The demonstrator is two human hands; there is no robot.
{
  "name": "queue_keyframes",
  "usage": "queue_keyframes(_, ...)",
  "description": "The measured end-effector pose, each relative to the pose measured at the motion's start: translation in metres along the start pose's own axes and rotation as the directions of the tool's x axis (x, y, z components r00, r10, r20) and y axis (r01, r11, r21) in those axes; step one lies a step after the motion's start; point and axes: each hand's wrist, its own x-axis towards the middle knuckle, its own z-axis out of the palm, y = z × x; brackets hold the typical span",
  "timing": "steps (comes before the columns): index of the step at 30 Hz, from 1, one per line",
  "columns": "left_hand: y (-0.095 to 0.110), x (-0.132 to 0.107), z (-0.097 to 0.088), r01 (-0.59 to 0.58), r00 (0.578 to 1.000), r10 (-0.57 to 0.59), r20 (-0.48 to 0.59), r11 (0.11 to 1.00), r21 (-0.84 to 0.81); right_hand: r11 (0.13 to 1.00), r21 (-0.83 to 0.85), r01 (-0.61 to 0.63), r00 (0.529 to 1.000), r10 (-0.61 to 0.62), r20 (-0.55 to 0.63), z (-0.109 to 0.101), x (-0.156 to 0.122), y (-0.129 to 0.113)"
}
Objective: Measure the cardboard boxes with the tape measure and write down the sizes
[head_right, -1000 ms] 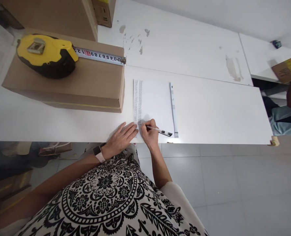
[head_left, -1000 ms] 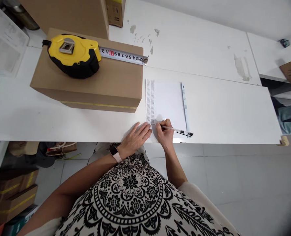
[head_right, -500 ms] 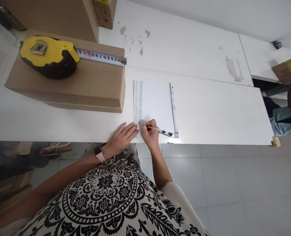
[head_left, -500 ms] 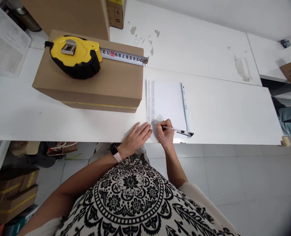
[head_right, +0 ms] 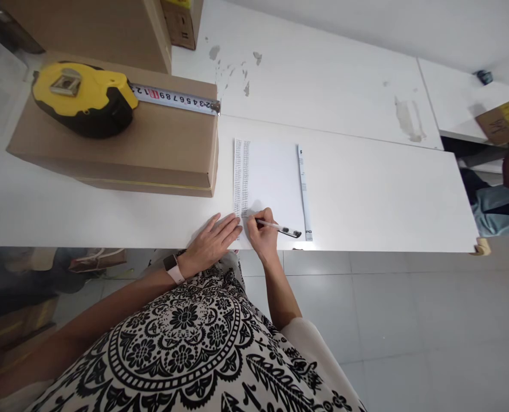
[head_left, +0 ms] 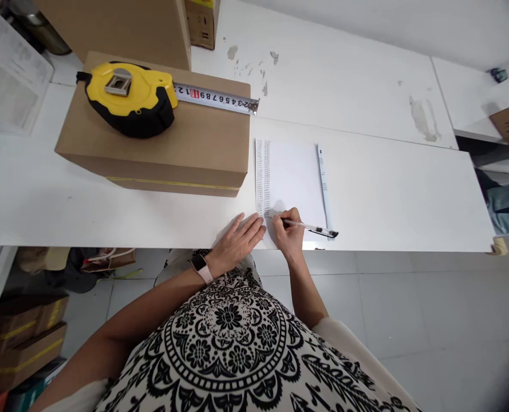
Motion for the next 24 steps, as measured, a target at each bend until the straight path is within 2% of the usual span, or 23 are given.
queue_keyframes(13, -0.0004, 0.0001, -0.0002, 0.004, 1.000, -0.004, 0.023, 1.000, -0.027, 1.000, 0.017, -0.021, 1.000, 0.021, -0.018, 0.0005, 0.0003, 0.0006)
queue_keyframes(24, -0.0005, -0.0001, 0.0009, -0.002, 1.000, 0.002, -0.015, 1.000, 0.004, 1.000, 0.016, -0.014, 1.000, 0.015, -0.012, 0.0004, 0.0003, -0.0009)
